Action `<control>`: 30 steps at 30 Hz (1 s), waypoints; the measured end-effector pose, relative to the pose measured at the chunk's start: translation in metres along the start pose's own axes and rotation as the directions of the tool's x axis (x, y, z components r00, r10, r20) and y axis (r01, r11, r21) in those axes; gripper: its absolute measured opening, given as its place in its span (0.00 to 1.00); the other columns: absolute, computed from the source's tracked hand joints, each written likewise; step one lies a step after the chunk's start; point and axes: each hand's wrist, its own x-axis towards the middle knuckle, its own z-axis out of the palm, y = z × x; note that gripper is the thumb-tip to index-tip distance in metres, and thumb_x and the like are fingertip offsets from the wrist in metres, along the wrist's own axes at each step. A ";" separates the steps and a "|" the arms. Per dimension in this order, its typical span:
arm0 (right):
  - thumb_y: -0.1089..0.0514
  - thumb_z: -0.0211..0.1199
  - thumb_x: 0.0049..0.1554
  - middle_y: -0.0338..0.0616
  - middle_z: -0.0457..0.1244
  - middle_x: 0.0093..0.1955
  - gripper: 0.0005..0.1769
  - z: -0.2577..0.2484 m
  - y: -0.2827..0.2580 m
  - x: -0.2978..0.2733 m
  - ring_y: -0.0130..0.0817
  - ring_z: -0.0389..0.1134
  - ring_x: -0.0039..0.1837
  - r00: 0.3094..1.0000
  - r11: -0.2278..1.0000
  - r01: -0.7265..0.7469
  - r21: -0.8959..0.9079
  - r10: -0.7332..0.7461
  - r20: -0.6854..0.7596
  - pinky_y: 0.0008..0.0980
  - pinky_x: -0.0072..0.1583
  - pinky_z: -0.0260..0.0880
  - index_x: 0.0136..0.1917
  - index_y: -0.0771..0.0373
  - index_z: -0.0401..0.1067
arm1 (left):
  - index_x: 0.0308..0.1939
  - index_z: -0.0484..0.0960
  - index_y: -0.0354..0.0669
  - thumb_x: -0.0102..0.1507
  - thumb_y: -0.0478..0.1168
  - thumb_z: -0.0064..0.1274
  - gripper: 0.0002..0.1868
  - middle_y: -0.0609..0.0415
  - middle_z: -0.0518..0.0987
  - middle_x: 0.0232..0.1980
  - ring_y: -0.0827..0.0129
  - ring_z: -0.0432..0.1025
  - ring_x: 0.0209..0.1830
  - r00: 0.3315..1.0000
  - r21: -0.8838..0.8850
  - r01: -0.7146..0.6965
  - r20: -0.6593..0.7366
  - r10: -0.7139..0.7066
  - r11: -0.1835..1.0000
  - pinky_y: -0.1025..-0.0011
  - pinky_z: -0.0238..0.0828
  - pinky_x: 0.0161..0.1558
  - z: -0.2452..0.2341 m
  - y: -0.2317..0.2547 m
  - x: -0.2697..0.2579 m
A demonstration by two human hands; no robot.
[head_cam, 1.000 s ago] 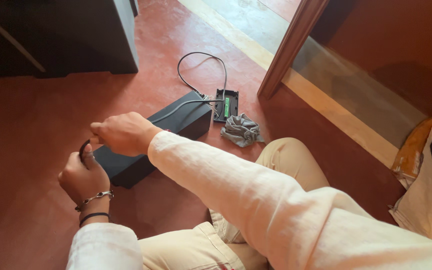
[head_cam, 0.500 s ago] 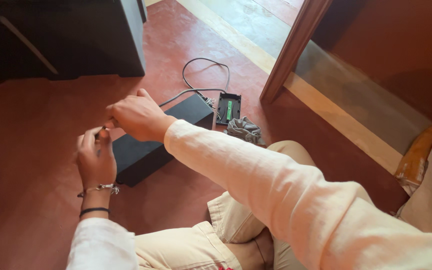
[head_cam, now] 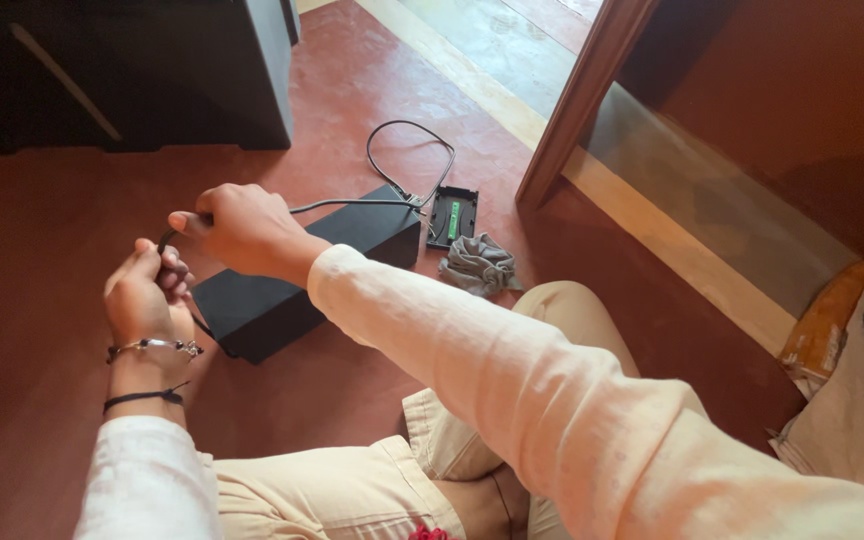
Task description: The person sits on the floor and assembles a black electronic device. They connect internal wires, place a circuit board into the casing, close the device, and then attach and secure a power cord to the back panel.
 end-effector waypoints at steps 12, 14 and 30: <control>0.38 0.66 0.56 0.46 0.69 0.33 0.26 -0.060 0.017 0.002 0.35 0.71 0.38 0.976 0.995 0.006 0.103 -0.028 0.215 0.37 0.41 0.68 0.35 0.63 0.78 | 0.28 0.76 0.45 0.67 0.47 0.64 0.17 0.67 0.67 0.25 0.82 0.57 0.25 0.987 0.417 -0.159 0.101 0.128 0.895 0.80 0.51 0.31 0.042 0.040 -0.003; 0.37 0.64 0.57 0.43 0.66 0.32 0.25 -0.067 0.016 0.001 0.30 0.66 0.36 0.971 0.976 0.035 0.215 -0.085 0.226 0.36 0.40 0.65 0.36 0.61 0.81 | 0.28 0.75 0.47 0.67 0.48 0.64 0.18 0.67 0.67 0.25 0.82 0.57 0.24 0.987 0.379 -0.157 0.092 0.132 0.912 0.80 0.51 0.31 0.034 0.036 -0.005; 0.54 0.67 0.51 0.47 0.70 0.34 0.08 -0.075 0.007 0.018 0.44 0.71 0.35 0.913 0.912 0.398 0.104 -0.383 -0.137 0.37 0.40 0.71 0.41 0.59 0.81 | 0.39 0.77 0.38 0.74 0.38 0.44 0.11 0.47 0.77 0.30 0.63 0.71 0.26 0.832 0.824 -0.447 0.240 0.499 0.349 0.63 0.64 0.30 0.095 0.044 -0.039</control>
